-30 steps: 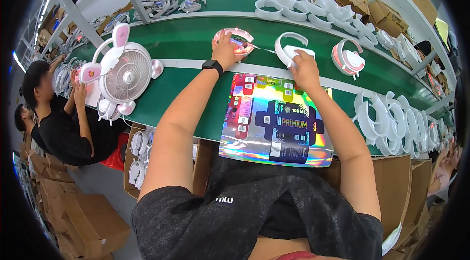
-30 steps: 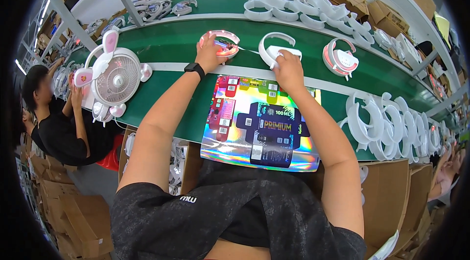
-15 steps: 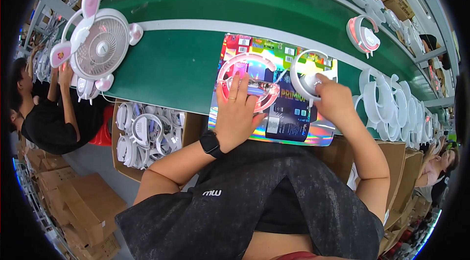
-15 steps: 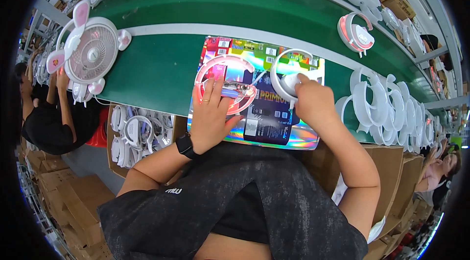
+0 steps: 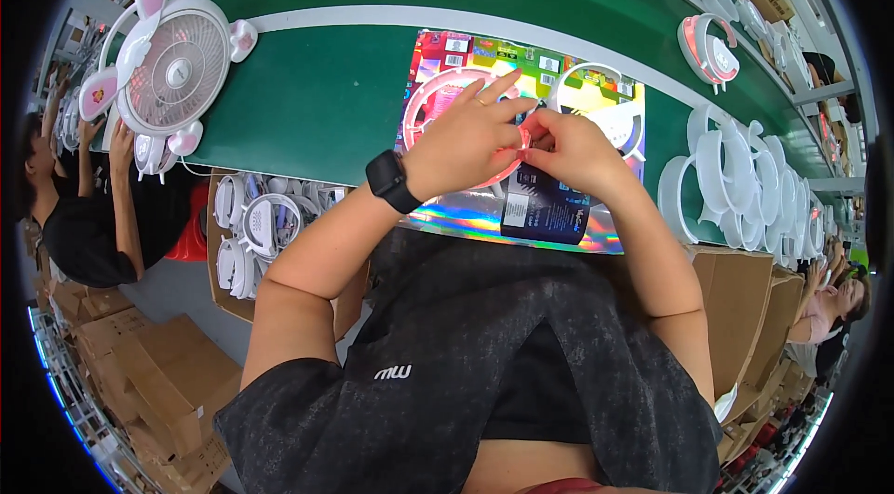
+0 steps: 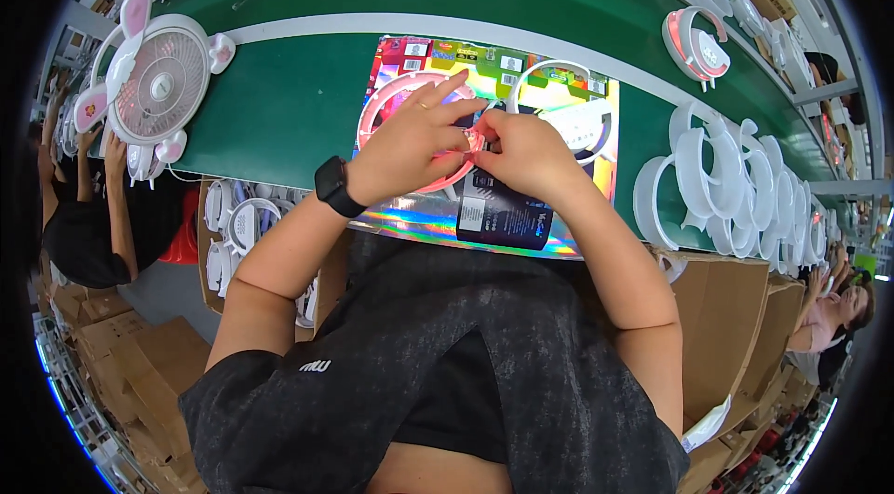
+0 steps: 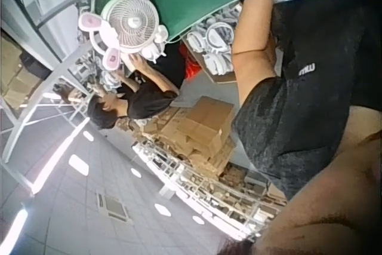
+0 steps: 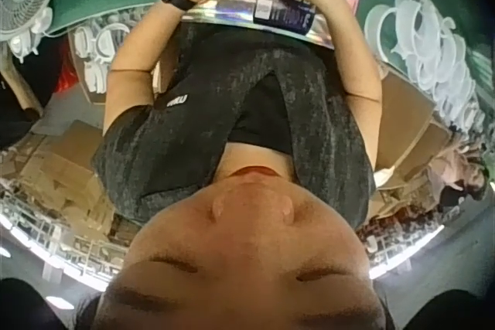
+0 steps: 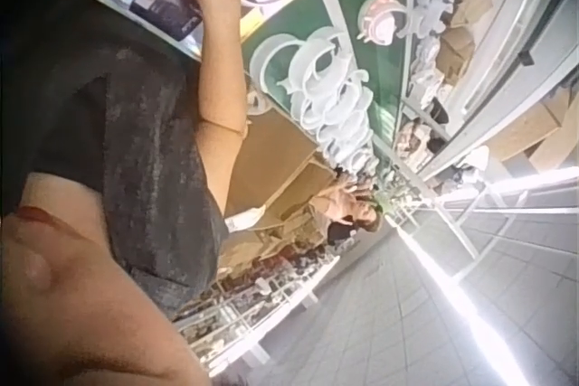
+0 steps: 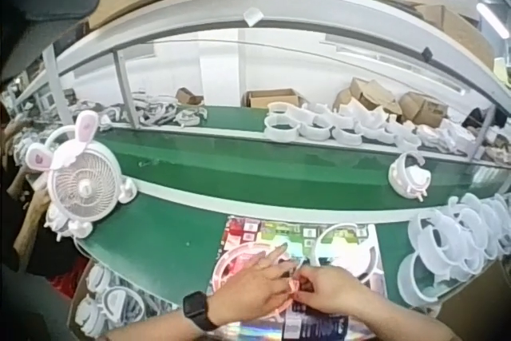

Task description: The person assembles wearable electronic devices by inserting internal wiring and batteries into plastic ring casings, attaching plastic covers onto the frames by hand, and placing the assembled units onto the conveyor line.

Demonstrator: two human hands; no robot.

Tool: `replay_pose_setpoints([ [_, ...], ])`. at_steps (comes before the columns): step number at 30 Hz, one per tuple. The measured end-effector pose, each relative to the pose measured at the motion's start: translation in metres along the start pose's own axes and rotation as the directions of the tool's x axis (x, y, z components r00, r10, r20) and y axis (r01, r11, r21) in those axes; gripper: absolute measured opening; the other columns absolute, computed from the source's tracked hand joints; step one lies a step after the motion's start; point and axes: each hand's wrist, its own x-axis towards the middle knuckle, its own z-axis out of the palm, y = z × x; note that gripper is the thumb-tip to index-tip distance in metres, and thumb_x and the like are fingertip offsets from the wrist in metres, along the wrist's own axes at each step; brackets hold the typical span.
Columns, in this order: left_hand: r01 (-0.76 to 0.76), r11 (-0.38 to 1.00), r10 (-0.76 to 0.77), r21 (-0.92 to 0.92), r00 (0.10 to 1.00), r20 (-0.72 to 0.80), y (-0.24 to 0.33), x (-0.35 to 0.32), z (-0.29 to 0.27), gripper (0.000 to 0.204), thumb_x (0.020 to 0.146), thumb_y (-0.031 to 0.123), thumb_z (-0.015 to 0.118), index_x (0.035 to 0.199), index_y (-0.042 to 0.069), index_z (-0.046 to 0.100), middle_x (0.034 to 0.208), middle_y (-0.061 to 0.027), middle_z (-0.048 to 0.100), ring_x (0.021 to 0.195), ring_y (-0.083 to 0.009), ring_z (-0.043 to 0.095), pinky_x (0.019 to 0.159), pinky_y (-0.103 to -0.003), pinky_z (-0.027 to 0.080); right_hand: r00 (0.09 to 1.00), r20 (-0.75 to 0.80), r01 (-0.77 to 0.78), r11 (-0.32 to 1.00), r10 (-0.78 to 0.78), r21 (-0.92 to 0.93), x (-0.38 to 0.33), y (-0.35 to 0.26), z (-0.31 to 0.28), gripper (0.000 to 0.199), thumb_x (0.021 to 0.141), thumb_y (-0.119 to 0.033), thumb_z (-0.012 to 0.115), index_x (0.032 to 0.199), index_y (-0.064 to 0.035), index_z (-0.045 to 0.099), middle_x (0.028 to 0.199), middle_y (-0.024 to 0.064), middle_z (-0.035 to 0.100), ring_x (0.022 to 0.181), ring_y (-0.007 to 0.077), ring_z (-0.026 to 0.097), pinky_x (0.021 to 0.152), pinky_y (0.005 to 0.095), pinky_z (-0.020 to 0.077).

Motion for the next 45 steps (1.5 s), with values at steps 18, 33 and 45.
replay_pose_setpoints([
  [18, 0.449, 0.883, -0.46, -0.135, 0.886, -0.06, -0.004, -0.003, 0.003, 0.013, 0.073, 0.016, 0.071, 0.081, 0.007, 0.067, 0.093, -0.0076, 0.07, 0.094, -0.0295, 0.064, 0.076, -0.041, 0.051, 0.87, -0.493, 0.153, 0.951, 0.0, 0.269, -0.006, 0.012, 0.066, 0.01, 0.08, -0.006, 0.069, 0.089, -0.0009, 0.069, 0.085, 0.0131, 0.069, 0.071, 0.026, 0.069, 0.064, 0.0342, 0.0543],
  [33, 0.477, 0.838, -0.407, -0.263, 0.869, 0.28, -0.029, 0.01, 0.007, 0.015, 0.074, 0.015, 0.068, 0.084, 0.005, 0.073, 0.08, -0.0119, 0.07, 0.074, -0.0286, 0.067, 0.068, -0.039, 0.051, 0.783, -0.587, 0.168, 0.979, -0.206, -0.119, -0.009, -0.004, 0.062, 0.006, 0.075, -0.007, 0.067, 0.08, -0.0033, 0.067, 0.084, 0.0111, 0.068, 0.07, 0.0315, 0.067, 0.061, 0.0395, 0.0536],
  [45, 0.495, 0.821, -0.424, -0.285, 0.862, 0.276, -0.03, 0.01, 0.011, 0.013, 0.073, 0.012, 0.067, 0.082, 0.005, 0.072, 0.078, -0.0117, 0.07, 0.075, -0.0285, 0.066, 0.068, -0.039, 0.051, 0.816, -0.455, 0.209, 0.915, -0.357, -0.345, -0.021, -0.01, 0.049, 0.015, 0.078, -0.012, 0.067, 0.091, -0.0038, 0.072, 0.1, 0.0107, 0.071, 0.078, 0.0296, 0.069, 0.067, 0.038, 0.0567],
])
